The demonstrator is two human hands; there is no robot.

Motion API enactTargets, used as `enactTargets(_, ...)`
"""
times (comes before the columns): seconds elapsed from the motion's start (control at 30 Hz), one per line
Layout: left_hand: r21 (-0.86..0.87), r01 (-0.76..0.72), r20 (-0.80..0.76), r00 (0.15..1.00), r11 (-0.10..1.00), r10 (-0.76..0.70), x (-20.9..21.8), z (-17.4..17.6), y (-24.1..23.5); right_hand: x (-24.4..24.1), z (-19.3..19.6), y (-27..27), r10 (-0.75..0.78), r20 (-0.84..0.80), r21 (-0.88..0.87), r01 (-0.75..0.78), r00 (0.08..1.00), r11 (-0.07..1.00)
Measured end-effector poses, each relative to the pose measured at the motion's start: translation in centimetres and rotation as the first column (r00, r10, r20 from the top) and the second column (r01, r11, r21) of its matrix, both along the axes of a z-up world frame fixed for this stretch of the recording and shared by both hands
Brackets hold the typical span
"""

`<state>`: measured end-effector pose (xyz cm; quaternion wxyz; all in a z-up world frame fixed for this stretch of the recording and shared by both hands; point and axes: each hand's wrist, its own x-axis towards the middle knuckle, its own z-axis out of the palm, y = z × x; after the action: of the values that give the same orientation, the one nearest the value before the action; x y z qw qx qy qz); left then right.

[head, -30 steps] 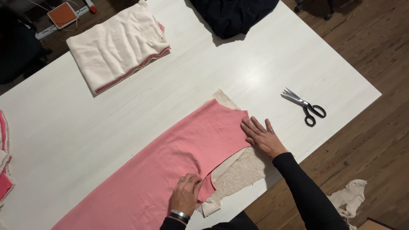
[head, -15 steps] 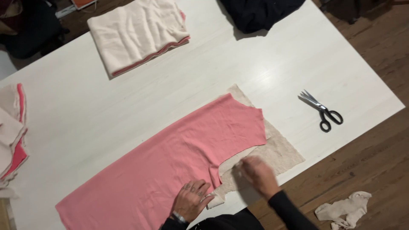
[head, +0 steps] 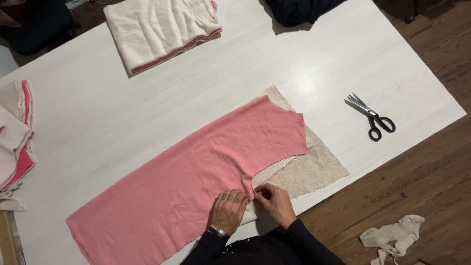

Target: The person aligns a pink fabric piece with a beige fabric piece on a white table, repeatedly smoothing and adjusting the edges to match. The person flips the layered pieces over and continues to align them by hand.

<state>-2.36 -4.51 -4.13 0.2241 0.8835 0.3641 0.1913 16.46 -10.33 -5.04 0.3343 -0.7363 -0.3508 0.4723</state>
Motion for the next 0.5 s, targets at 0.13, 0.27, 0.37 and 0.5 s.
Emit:
enactTargets(0.13,0.098,0.048,0.007,0.999,0.994,-0.049,0.6,1.6,0.7,0.2,-0.9,-0.3,0.034,0.047,0.024,-0.035,0.998,0.999)
enactTargets(0.27,0.122,0.054,-0.074,0.996,0.991,-0.045,0.7,-0.4,0.4,0.3,-1.4,-0.8,0.008,0.008,0.015,-0.008,1.000,1.000)
enactTargets(0.37,0.008,0.032,-0.010,0.999,0.999,-0.032,0.3,-0.6,-0.1,0.6,-1.7,-0.7,0.003,-0.040,-0.034,-0.004,0.999,0.999)
enactTargets(0.5,-0.047,0.096,0.015,0.995,0.994,-0.095,0.3,0.6,0.5,1.1,-1.3,-0.3,0.030,-0.050,-0.025,-0.032,0.998,0.999)
